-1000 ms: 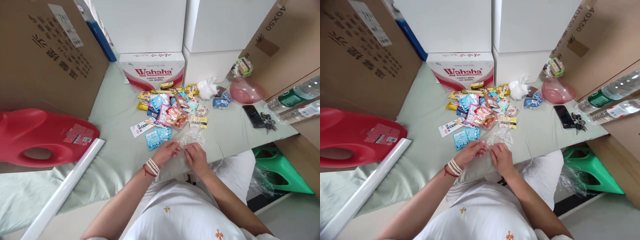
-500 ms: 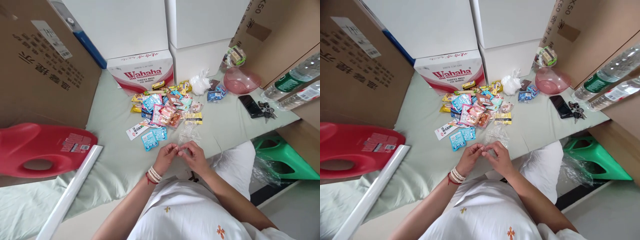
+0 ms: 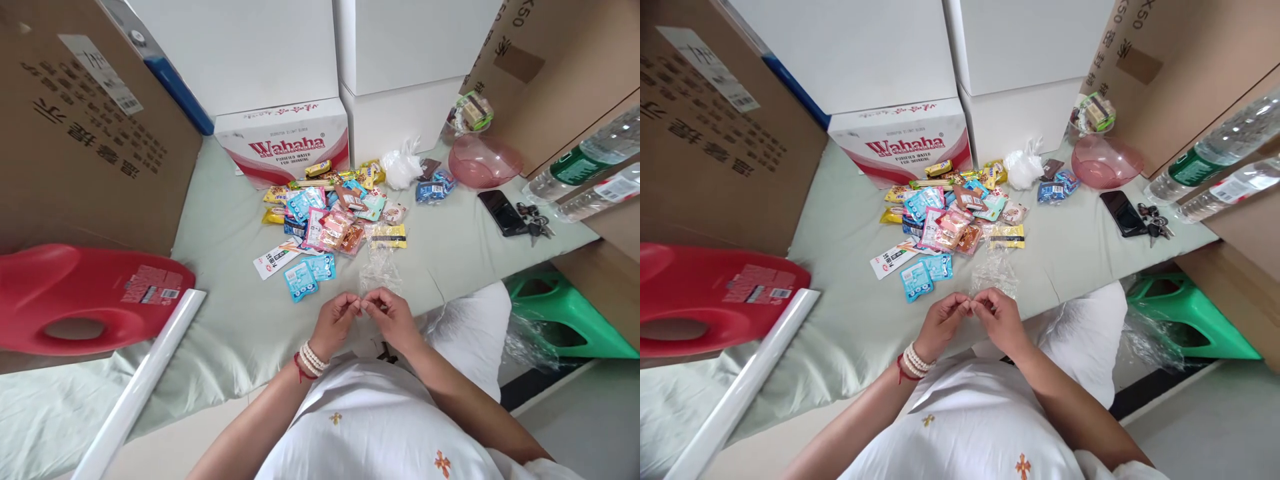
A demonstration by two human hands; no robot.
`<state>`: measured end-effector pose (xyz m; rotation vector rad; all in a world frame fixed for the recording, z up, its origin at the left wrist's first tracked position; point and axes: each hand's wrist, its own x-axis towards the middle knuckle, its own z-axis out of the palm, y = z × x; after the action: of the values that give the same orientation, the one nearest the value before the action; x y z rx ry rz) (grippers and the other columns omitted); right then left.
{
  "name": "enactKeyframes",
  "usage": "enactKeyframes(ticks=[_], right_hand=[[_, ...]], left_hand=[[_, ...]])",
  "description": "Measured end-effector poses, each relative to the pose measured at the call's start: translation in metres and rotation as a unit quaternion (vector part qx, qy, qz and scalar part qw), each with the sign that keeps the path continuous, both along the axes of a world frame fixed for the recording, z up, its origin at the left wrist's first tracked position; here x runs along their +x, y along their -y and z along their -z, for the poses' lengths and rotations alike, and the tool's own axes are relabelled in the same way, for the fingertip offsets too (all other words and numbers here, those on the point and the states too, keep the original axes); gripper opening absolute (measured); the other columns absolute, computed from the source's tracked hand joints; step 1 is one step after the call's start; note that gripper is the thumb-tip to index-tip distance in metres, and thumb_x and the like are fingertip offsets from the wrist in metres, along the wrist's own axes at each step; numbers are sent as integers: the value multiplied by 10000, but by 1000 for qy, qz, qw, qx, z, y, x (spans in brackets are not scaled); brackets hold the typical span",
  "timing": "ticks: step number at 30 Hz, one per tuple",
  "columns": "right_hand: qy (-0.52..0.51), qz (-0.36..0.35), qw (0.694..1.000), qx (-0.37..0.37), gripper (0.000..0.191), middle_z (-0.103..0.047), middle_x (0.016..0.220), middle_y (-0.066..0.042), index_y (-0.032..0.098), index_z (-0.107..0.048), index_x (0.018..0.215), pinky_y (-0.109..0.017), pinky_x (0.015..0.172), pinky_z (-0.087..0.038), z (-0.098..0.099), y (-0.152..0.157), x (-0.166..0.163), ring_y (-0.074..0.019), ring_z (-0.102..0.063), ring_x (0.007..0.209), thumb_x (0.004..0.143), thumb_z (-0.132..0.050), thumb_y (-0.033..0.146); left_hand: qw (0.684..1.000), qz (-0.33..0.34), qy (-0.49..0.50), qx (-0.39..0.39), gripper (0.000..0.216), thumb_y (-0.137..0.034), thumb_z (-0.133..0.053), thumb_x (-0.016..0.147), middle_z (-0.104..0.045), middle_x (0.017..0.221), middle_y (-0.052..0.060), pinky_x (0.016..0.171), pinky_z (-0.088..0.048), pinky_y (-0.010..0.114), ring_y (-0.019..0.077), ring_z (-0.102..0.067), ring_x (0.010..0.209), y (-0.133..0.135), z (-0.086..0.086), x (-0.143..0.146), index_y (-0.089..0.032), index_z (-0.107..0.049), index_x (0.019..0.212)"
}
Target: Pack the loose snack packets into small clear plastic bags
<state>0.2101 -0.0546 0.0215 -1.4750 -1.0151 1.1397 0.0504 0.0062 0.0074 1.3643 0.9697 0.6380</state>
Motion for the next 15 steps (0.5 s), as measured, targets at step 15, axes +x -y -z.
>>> enactKeyframes(ticks=[15], right_hand=[[-89,163,983,-11,375,-465,742,24,220,-587,822,-231,509,-359,10,26,57,-115,-386,614,824,-745,561]], left_hand=[[990,-72,-118,33,147,-286,-590,757,-710,943,60,731,-482,318,221,-631,859,-7,-3,-28,-201,-688,828]])
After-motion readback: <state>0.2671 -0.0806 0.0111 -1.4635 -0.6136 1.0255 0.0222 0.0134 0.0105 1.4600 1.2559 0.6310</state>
